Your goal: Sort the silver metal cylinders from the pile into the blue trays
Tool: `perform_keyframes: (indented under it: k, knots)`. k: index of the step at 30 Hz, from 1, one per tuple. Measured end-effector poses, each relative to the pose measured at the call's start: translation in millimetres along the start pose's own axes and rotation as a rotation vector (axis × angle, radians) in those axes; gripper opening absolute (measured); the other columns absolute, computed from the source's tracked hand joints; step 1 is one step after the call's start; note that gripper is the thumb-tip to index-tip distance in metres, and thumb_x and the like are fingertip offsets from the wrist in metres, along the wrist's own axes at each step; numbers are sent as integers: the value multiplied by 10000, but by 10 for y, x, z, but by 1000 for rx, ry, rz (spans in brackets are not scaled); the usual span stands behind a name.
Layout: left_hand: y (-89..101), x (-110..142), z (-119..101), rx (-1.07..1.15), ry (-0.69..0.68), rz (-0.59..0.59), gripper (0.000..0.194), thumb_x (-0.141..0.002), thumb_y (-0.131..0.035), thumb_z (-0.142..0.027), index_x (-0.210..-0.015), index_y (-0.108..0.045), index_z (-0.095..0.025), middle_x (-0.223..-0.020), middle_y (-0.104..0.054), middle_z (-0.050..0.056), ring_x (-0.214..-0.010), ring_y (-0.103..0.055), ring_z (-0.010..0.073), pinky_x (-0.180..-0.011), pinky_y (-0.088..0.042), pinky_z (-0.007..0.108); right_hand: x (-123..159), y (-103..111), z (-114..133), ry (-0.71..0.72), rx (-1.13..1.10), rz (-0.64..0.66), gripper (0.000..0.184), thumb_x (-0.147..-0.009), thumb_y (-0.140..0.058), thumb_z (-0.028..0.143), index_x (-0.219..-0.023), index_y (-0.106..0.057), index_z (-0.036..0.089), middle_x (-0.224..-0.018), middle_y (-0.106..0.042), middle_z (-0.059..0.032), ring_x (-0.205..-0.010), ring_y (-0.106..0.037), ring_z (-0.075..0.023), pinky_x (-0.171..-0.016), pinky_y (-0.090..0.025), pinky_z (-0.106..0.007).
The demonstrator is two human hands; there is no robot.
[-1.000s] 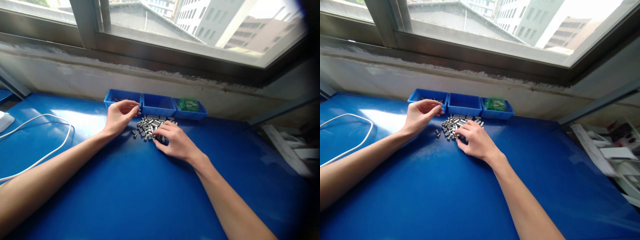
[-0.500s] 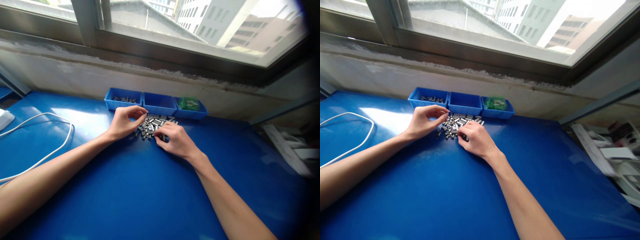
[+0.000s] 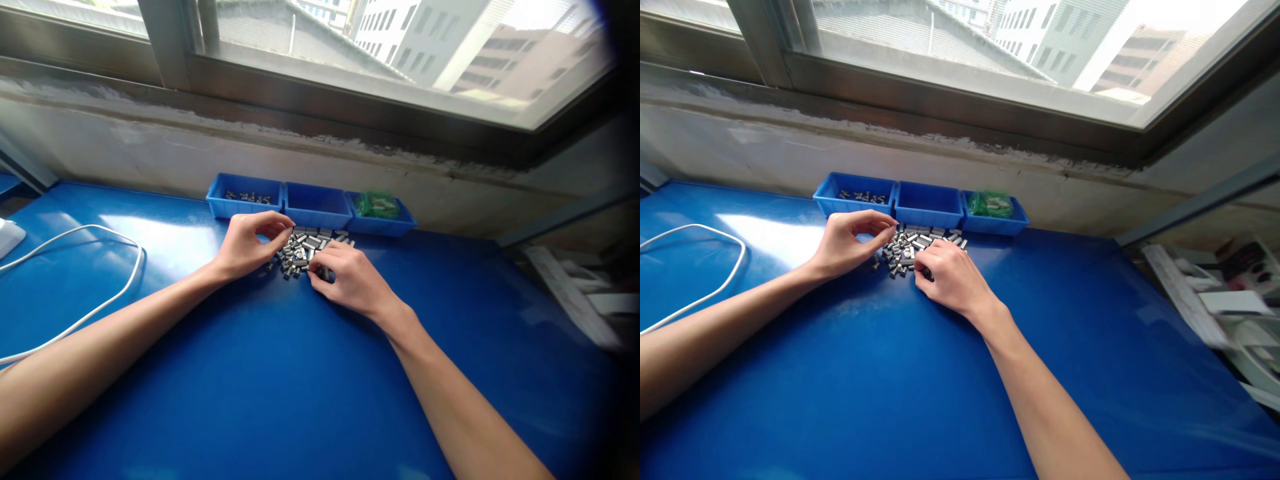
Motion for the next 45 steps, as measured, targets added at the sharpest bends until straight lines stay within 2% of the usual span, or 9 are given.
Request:
perform_keyframes:
  k: [7,11,17,22,25,28,33,39,45]
  knots:
    - [0,0,-20,-39,-16,12,161,-857,-714,-281,-926,-768,-146,-798,-776,45,-692,-724,147,-676,-590,222,-10,43,62,47,-23,-53,91,-862,-631,122,-879,-674,200,-906,-724,-74,-893,-627,-237,-821,-514,-368]
    - [0,2,-18,-58,-16,12,172,-860,-707,-293,-929,-770,-148,-797,-777,45,-694,-724,147,-677,-590,223,-21,-8,126,113,-33,-10,145,-881,-599,99,-925,-693,200,-934,-733,-75,-897,-637,-233,-843,-517,-379]
    - [0,3,-8,-66,-21,17,162,-855,-701,-268,-933,-770,-143,-793,-774,44,-688,-718,143,-668,-580,216,-14,-35,89,68,-30,-2,158,-892,-587,104,-959,-703,188,-936,-738,-77,-872,-662,-227,-802,-517,-354]
    - [-11,-1,2,-59,-10,28,167,-855,-700,-274,-934,-769,-144,-791,-772,45,-690,-717,144,-664,-575,217,-9,22,87,41,-58,-68,132,-861,-621,110,-915,-701,200,-906,-756,-62,-849,-686,-226,-827,-521,-368]
    - [-20,3,5,-47,-2,39,176,-859,-698,-285,-946,-768,-150,-798,-772,44,-699,-719,147,-671,-578,222,-8,145,44,-44,-190,-202,96,-854,-652,142,-884,-700,220,-907,-761,-39,-841,-703,-208,-836,-539,-355]
    - [-37,14,7,-27,-4,59,184,-864,-696,-277,-968,-769,-145,-806,-772,45,-710,-720,147,-681,-577,221,8,188,-110,-234,-485,-310,42,-837,-727,231,-873,-706,227,-897,-758,-30,-811,-716,-203,-793,-577,-343]
    - [-73,31,13,-35,-20,98,205,-869,-688,-262,-1009,-773,-140,-832,-777,44,-716,-713,141,-705,-578,222,60,38,-380,-517,-965,-443,249,-734,-871,374,-864,-730,216,-877,-759,-27,-833,-732,-206,-798,-606,-340]
    - [-109,32,-34,-21,-20,154,226,-870,-680,-266,-1038,-760,-138,-902,-788,62,-767,-719,153,-732,-586,238,95,-72,-512,-638,-1165,-563,323,-652,-929,376,-859,-748,206,-852,-761,-12,-794,-730,-171,-810,-600,-316]
    - [-205,75,-178,41,-84,257,213,-866,-725,-290,-1014,-745,-139,-908,-778,65,-746,-700,138,-704,-575,225,76,-103,-462,-612,-1172,-518,284,-678,-916,362,-848,-756,201,-889,-775,-29,-834,-718,-164,-823,-583,-303]
Point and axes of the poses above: each hand's wrist, its own x-axis away from the middle knuckle, its own y-axis out of the back of the hand, z = x × y, the point moved 8 cm from there along -x, towards the middle knuckle
